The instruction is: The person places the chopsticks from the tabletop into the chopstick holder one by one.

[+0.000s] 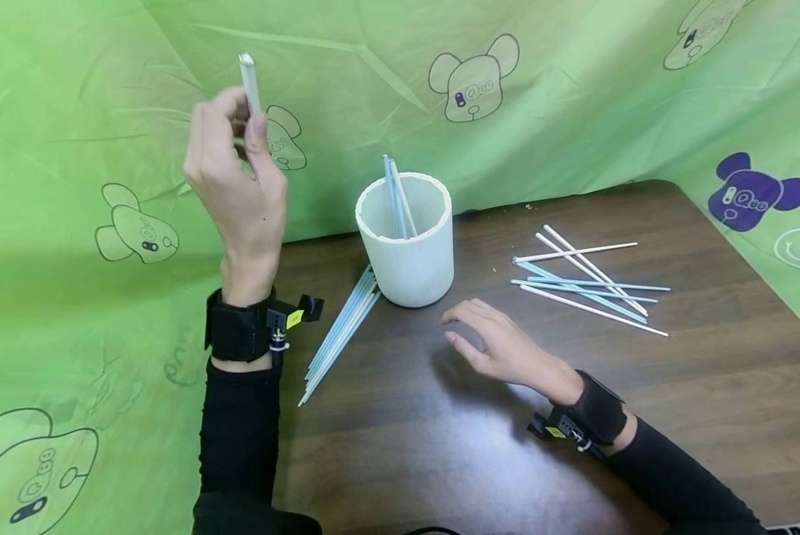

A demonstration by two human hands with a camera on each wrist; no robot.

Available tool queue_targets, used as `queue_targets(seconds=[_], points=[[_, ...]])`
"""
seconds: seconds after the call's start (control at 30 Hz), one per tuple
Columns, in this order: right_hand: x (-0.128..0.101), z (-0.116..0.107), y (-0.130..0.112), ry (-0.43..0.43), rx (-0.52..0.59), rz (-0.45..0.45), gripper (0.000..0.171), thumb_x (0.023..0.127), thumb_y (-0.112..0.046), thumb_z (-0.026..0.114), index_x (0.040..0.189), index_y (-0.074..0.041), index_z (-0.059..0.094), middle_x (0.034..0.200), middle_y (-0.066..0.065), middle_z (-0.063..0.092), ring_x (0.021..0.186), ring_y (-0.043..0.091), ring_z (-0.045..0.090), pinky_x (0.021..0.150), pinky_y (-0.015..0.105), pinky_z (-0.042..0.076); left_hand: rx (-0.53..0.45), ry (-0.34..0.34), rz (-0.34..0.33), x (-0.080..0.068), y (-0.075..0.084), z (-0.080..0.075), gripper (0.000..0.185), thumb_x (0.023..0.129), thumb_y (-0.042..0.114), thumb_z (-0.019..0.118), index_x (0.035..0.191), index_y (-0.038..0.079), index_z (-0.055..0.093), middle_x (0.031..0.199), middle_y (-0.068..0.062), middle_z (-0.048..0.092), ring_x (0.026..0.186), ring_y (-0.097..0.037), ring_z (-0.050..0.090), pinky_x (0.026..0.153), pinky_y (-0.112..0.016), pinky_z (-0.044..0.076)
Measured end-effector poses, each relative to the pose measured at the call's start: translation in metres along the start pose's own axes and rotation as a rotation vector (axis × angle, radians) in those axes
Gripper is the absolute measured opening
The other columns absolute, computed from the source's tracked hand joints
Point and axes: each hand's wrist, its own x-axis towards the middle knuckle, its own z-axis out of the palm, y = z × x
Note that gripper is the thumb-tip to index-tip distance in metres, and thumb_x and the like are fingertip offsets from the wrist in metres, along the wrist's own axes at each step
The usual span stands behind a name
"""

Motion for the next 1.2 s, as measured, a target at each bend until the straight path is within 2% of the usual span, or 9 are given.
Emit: queue_targets(seconds=[0.13, 0.33, 0.4, 0.53, 0.73, 0.8, 0.97, 1.13, 1.2], points=[[0.000, 0.000, 0.001, 0.008, 0.003, -0.002, 0.022, 0.094, -0.018, 0.064, 0.114, -0.011, 0.065, 0.112, 0.000, 0.066, 0.106, 0.015, 0.060, 0.091, 0.036, 0.052, -0.088, 0.062, 0.050, 0.016, 0.024, 0.008, 0.021, 0.100, 0.021, 0.057, 0.105, 0.004, 0.067, 0.092, 0.006, 0.059, 0.081, -0.002, 0.054, 0.072, -0.018, 0.044], [0.000, 0.000, 0.002, 0.011, 0.006, 0.000, 0.022, 0.094, -0.017, 0.065, 0.114, -0.009, 0.065, 0.112, 0.001, 0.066, 0.107, 0.016, 0.061, 0.091, 0.036, 0.052, -0.192, 0.063, 0.130, 0.024, 0.041, 0.024, 0.019, 0.099, 0.020, 0.059, 0.106, 0.004, 0.067, 0.094, 0.002, 0.062, 0.082, -0.006, 0.060, 0.070, -0.018, 0.048], [0.000, 0.001, 0.002, 0.017, 0.007, -0.003, 0.022, 0.093, -0.017, 0.065, 0.114, -0.008, 0.065, 0.112, 0.002, 0.067, 0.107, 0.016, 0.061, 0.091, 0.036, 0.052, -0.228, 0.049, 0.135, 0.022, 0.043, 0.030, 0.019, 0.099, 0.018, 0.059, 0.106, 0.002, 0.067, 0.094, -0.002, 0.063, 0.082, -0.006, 0.061, 0.070, -0.019, 0.048], [0.000, 0.002, 0.002, 0.033, 0.022, -0.013, 0.022, 0.092, -0.015, 0.066, 0.113, -0.007, 0.065, 0.111, 0.001, 0.067, 0.106, 0.015, 0.061, 0.090, 0.036, 0.052, -0.280, 0.015, 0.080, 0.017, 0.042, 0.042, 0.017, 0.098, 0.014, 0.060, 0.106, 0.000, 0.066, 0.094, -0.003, 0.063, 0.082, -0.007, 0.062, 0.070, -0.021, 0.050], [-0.001, 0.003, 0.003, 0.057, 0.037, -0.017, 0.022, 0.092, -0.014, 0.066, 0.112, -0.007, 0.065, 0.110, 0.001, 0.068, 0.105, 0.016, 0.062, 0.090, 0.036, 0.053, -0.274, -0.072, -0.034, 0.003, 0.029, 0.059, 0.019, 0.098, 0.013, 0.061, 0.110, -0.002, 0.065, 0.097, -0.011, 0.066, 0.083, -0.011, 0.061, 0.072, -0.021, 0.051], [-0.002, 0.003, 0.003, 0.056, 0.036, -0.008, 0.022, 0.092, -0.014, 0.066, 0.113, -0.008, 0.065, 0.110, 0.001, 0.068, 0.105, 0.015, 0.062, 0.090, 0.036, 0.053, -0.266, -0.100, -0.061, -0.003, 0.021, 0.064, 0.020, 0.098, 0.014, 0.060, 0.110, -0.001, 0.064, 0.098, -0.011, 0.066, 0.084, -0.013, 0.062, 0.073, -0.021, 0.050], [-0.005, 0.003, 0.004, 0.047, 0.046, 0.013, 0.021, 0.092, -0.015, 0.066, 0.113, -0.010, 0.065, 0.110, 0.001, 0.068, 0.105, 0.015, 0.062, 0.090, 0.036, 0.053, -0.232, -0.157, -0.078, -0.020, -0.004, 0.080, 0.019, 0.098, 0.011, 0.059, 0.109, -0.004, 0.064, 0.096, -0.014, 0.067, 0.085, -0.021, 0.065, 0.074, -0.022, 0.051], [-0.006, 0.003, 0.004, 0.048, 0.055, 0.023, 0.021, 0.092, -0.014, 0.066, 0.112, -0.010, 0.065, 0.110, 0.000, 0.068, 0.106, 0.015, 0.061, 0.090, 0.036, 0.053, -0.185, -0.254, -0.153, -0.038, -0.025, 0.096, 0.017, 0.098, 0.008, 0.058, 0.109, -0.005, 0.062, 0.100, -0.018, 0.068, 0.085, -0.023, 0.066, 0.079, -0.023, 0.053], [-0.006, 0.003, 0.005, 0.048, 0.058, 0.025, 0.021, 0.092, -0.015, 0.066, 0.113, -0.009, 0.066, 0.110, 0.000, 0.068, 0.106, 0.014, 0.061, 0.091, 0.036, 0.053, -0.177, -0.291, -0.203, -0.043, -0.033, 0.100, 0.017, 0.098, 0.008, 0.057, 0.109, -0.004, 0.062, 0.101, -0.018, 0.067, 0.086, -0.024, 0.066, 0.081, -0.022, 0.054]])
